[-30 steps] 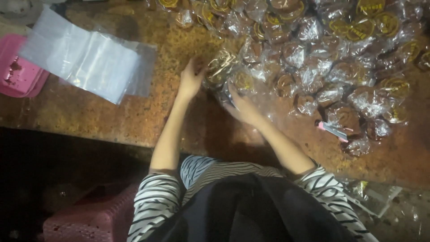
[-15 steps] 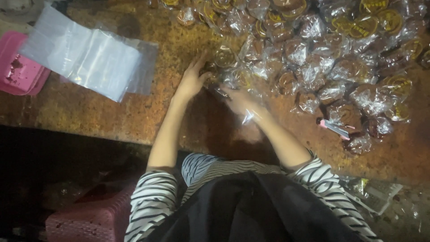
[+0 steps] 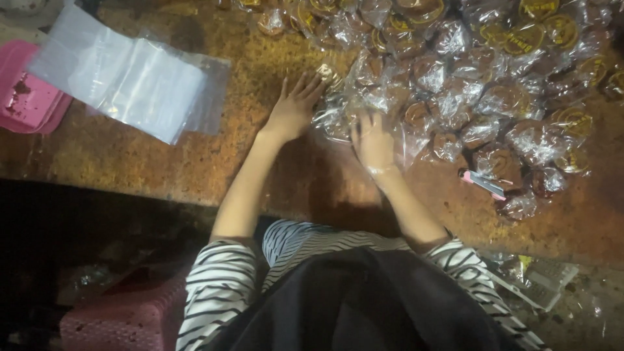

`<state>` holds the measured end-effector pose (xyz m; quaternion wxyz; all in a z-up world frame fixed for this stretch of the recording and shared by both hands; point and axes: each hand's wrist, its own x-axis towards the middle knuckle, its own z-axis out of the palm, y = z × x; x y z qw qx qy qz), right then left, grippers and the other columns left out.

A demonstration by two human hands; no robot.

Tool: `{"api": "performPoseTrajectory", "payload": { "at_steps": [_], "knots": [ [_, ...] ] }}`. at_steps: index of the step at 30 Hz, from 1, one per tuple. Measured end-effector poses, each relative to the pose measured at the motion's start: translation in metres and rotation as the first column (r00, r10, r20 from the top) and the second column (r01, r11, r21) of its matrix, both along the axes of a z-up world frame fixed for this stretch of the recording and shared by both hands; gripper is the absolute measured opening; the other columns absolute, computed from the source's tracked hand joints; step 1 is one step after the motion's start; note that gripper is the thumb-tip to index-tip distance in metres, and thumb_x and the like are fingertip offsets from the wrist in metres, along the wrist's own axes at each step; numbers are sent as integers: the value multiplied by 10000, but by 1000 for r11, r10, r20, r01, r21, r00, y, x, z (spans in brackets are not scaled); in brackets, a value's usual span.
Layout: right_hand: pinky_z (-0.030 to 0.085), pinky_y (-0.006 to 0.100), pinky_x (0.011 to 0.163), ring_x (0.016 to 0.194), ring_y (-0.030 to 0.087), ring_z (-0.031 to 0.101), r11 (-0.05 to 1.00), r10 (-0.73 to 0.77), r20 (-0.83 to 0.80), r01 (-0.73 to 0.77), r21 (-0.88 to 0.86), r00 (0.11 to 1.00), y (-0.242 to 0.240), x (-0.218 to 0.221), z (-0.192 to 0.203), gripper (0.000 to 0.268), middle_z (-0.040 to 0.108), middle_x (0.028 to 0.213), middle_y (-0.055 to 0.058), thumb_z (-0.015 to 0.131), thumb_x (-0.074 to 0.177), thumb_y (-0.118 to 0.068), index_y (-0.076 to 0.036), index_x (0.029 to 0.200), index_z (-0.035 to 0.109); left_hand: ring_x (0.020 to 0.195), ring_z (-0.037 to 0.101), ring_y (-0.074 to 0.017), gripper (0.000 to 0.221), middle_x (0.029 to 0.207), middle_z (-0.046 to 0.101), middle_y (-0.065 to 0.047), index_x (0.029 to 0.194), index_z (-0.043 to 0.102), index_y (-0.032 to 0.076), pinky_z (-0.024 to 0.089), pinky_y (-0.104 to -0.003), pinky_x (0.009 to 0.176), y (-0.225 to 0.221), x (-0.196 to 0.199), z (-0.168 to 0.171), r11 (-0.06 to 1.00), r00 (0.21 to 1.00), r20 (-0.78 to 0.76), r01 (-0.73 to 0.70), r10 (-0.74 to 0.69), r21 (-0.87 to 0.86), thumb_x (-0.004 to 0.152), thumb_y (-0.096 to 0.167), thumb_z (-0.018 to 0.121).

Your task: The person packages individual wrapped bakery items into a larger plastic bag by hand, picking them up from a pile on the workspace and placing them inside.

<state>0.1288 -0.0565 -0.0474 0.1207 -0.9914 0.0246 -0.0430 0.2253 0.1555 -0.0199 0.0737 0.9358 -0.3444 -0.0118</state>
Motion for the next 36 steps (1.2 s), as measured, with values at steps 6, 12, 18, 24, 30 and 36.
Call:
{"api": "performPoseTrajectory", "payload": {
  "at_steps": [6, 12, 18, 24, 30, 36],
  "knots": [
    [623, 512, 730, 860, 407, 722, 949, 52, 191, -108, 296, 980, -8, -12, -30, 425, 602, 1073, 83, 615, 1005, -283, -292, 1428, 572, 1525, 183, -483, 660, 1631, 399, -149, 1572, 456, 137, 99, -736, 1191, 1, 6, -9, 899, 973, -230, -106, 6, -425, 925, 264, 476],
    [632, 489, 764, 961, 378, 720, 966, 171, 101, -187, 180, 980, 13, -13, -10, 548, 602, 1151, 113, 641, 954, -207, -214, 1487, 512, 1523, 206, -474, 493, 1647, 374, -24, 1490, 542, 426, 139, -749, 1176, -10, -13, -1, 979, 997, -48, -63, 55, -195, 1019, 567, 502],
    [551, 306, 843, 971, 230, 698, 919, 294, 417, -374, 122, 860, -19, -21, -102, 199, 683, 951, 34, 724, 926, -351, -152, 913, 735, 1519, 225, -488, 514, 1662, 328, 20, 1487, 428, 582, 159, -795, 1155, -8, -8, 4, 993, 998, -46, -48, 43, -112, 988, 700, 395],
    [592, 551, 815, 858, 414, 738, 968, 252, -304, -235, 91, 919, 16, 19, 8, 242, 588, 1254, 94, 518, 933, -181, -187, 1175, 504, 1520, 164, -521, 499, 1703, 197, 2, 1483, 360, 645, 200, -816, 1138, -6, -14, 13, 999, 998, -50, -46, 48, 23, 1000, 620, 480],
    [557, 562, 931, 1030, 452, 708, 992, 127, -524, -99, 82, 842, 25, 25, 63, 306, 644, 1246, 152, 418, 1015, -157, -230, 1308, 464, 1541, 101, -503, 441, 1726, 144, -16, 1410, 508, 616, 148, -748, 1198, -5, -15, 21, 998, 999, -45, -15, 18, 64, 972, 667, 500],
    [402, 708, 1051, 1264, 587, 494, 782, 450, -186, -284, 556, 874, -52, -61, 70, 501, 566, 1399, 287, 577, 977, -72, -85, 1468, 474, 1553, 37, -486, 490, 1727, 129, -62, 1465, 364, 659, 50, -730, 1223, -11, -19, 50, 989, 984, -170, -23, 48, 145, 981, 668, 440]
  ]
}}
